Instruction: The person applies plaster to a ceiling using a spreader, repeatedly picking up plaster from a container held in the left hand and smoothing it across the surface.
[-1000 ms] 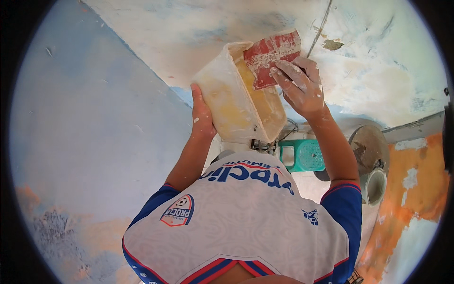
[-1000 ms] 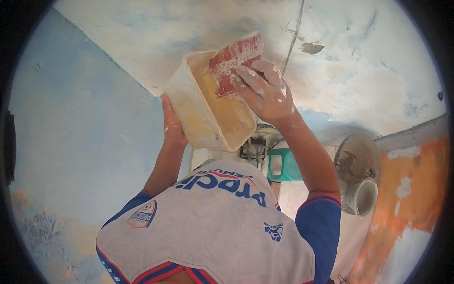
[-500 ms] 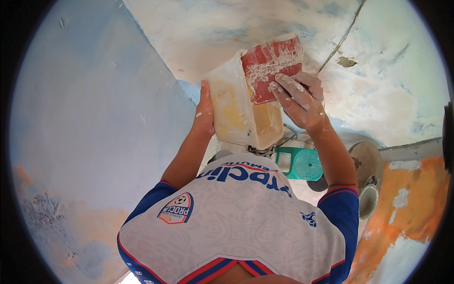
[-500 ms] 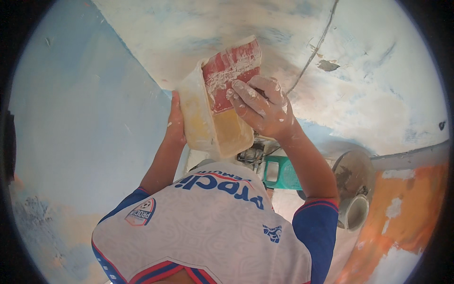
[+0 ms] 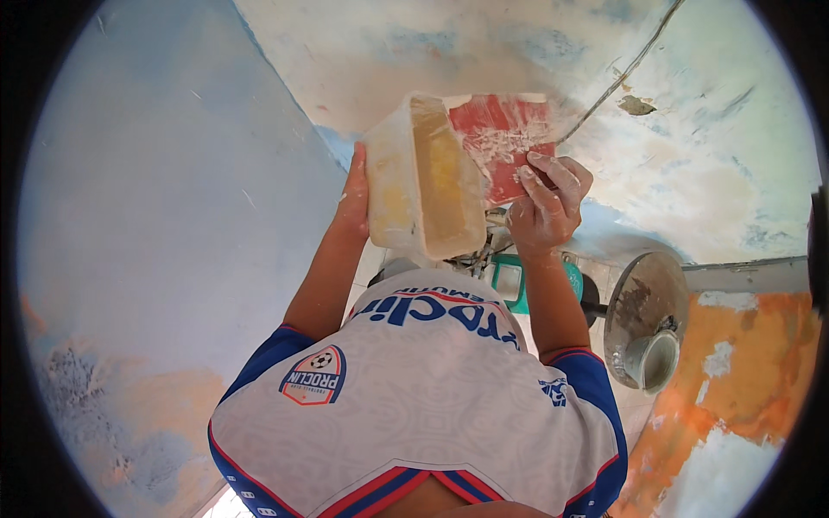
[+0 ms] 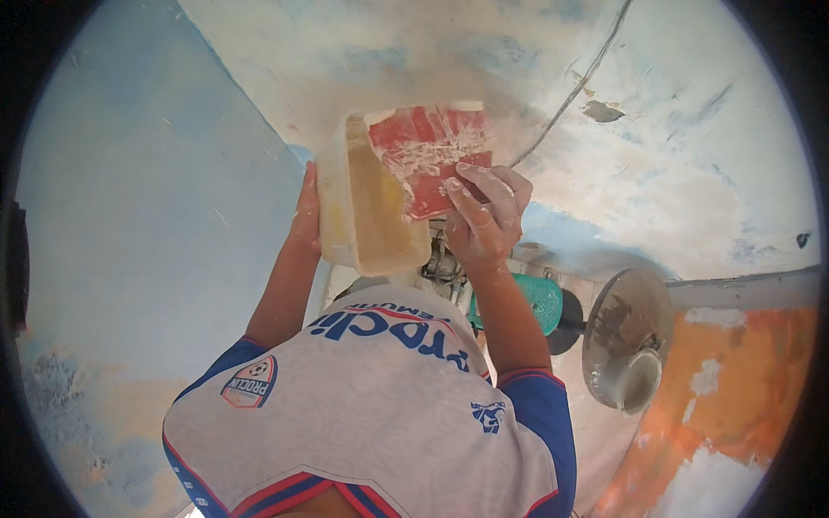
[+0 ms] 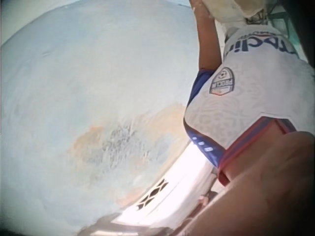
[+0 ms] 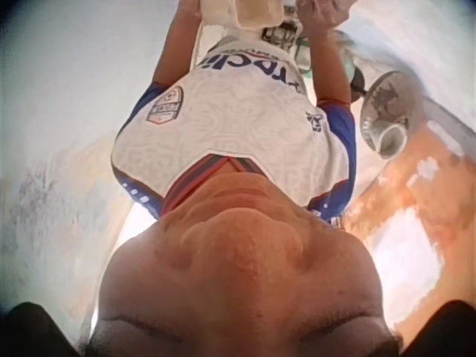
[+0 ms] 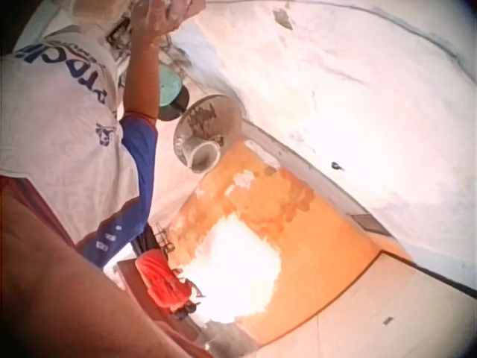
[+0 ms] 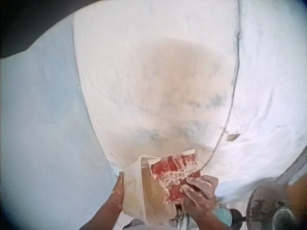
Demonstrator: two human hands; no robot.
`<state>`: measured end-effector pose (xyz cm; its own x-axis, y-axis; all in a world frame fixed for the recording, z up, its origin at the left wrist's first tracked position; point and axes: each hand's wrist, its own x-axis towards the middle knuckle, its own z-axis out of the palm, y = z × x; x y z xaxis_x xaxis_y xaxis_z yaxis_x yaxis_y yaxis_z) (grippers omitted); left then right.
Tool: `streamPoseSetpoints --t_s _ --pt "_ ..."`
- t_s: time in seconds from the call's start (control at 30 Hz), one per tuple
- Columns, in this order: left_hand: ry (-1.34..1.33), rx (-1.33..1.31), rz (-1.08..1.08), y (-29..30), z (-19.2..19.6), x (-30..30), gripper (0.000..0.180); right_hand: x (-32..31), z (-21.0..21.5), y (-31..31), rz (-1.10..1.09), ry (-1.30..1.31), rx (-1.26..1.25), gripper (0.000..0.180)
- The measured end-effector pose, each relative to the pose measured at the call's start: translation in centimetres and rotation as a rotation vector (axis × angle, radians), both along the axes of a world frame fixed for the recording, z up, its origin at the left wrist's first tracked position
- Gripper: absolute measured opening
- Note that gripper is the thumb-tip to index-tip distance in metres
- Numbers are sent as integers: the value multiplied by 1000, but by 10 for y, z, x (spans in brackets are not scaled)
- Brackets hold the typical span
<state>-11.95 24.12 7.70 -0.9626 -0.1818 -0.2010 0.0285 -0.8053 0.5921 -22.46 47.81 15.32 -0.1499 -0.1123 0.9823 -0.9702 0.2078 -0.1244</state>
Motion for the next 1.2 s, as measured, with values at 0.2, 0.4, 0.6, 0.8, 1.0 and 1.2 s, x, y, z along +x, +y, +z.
streamPoseSetpoints --t_s 0.2,0.4,0.6,0.8,1.0,1.2 --pt "-94 73 151 -35 -49 22 75 -15 -68 -38 157 -736 -257 14" --pt "-136 113 204 -88 -85 48 73 -76 -126 -95 97 -1091 -106 19" --pt "-131 123 320 -134 -75 56 72 -114 -143 -168 38 -1088 -147 20" --pt "-251 91 430 -191 -81 59 73 -123 -170 -218 -124 -1005 -104 22" --pt "-298 75 413 -225 -101 76 73 -107 -189 -256 -186 -829 38 20" --pt "-263 84 296 -251 -105 77 75 -103 -205 -288 -196 -750 -9 19"
